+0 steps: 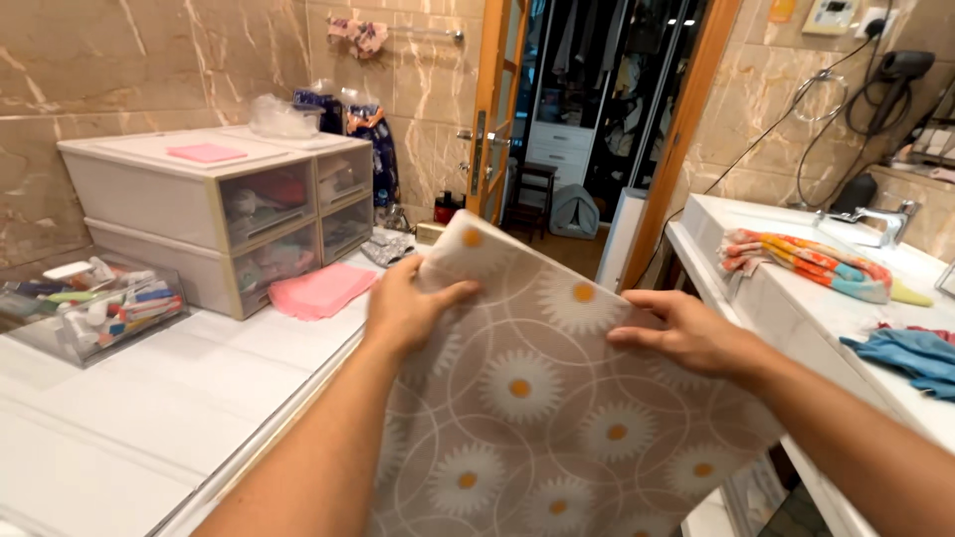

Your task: The person removes a full trash bag from a bathroom bin, carries it out of the room, and disposes of it. They then retrieve a new trash bag, line the bin, and wipe various bathroom surfaces including the vanity, a storage unit, and a washing machine with a blue cloth.

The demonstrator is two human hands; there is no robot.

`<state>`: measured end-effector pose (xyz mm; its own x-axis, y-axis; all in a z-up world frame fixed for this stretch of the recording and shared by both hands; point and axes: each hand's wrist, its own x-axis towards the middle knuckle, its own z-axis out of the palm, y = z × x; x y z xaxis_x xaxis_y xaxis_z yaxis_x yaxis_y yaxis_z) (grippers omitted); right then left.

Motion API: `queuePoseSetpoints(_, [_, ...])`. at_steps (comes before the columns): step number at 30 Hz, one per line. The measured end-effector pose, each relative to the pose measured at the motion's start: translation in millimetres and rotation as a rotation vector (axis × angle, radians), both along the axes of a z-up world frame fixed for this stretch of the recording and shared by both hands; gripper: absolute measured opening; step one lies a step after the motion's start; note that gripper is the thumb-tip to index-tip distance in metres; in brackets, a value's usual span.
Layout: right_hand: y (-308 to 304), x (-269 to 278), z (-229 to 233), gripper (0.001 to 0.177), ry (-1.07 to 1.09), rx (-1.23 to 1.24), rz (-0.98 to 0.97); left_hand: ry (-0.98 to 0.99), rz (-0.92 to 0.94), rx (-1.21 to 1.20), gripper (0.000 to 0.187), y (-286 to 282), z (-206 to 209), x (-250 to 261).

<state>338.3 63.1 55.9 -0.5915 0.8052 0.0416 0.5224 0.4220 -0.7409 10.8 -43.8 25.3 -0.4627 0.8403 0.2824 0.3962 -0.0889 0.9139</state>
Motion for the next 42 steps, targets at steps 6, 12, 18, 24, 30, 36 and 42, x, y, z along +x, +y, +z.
queuePoseSetpoints(6, [-19, -24, 22, 0.042, -0.087, 0.04, 0.191, -0.169, -0.039, -0.077, 0.089, -2, -44, -20])
queuePoseSetpoints(12, [-23, -20, 93, 0.038, -0.077, 0.189, 0.172, -0.156, -0.341, -0.409, 0.136, -4, -85, -14])
queuePoseSetpoints(18, [26, 30, 149, 0.028, 0.528, -0.02, 0.377, -0.181, -0.359, -0.371, 0.154, 15, -79, 24])
queuePoseSetpoints(24, [73, 77, 148, 0.028, 0.435, 0.115, 0.022, -0.326, -0.649, -0.482, 0.107, 24, -26, 35])
queuePoseSetpoints(30, [86, 75, 79, 0.05, -0.069, 0.673, -0.384, -0.521, -0.721, -0.541, 0.072, 17, -16, 59])
queuePoseSetpoints(36, [46, 50, -69, 0.067, 0.368, 1.022, -0.253, -0.483, -0.806, -0.327, 0.062, 34, -6, 95])
queuePoseSetpoints(42, [39, 76, -227, 0.088, -0.061, -0.287, -0.397, -0.517, -0.663, -0.375, 0.074, 23, -10, 57])
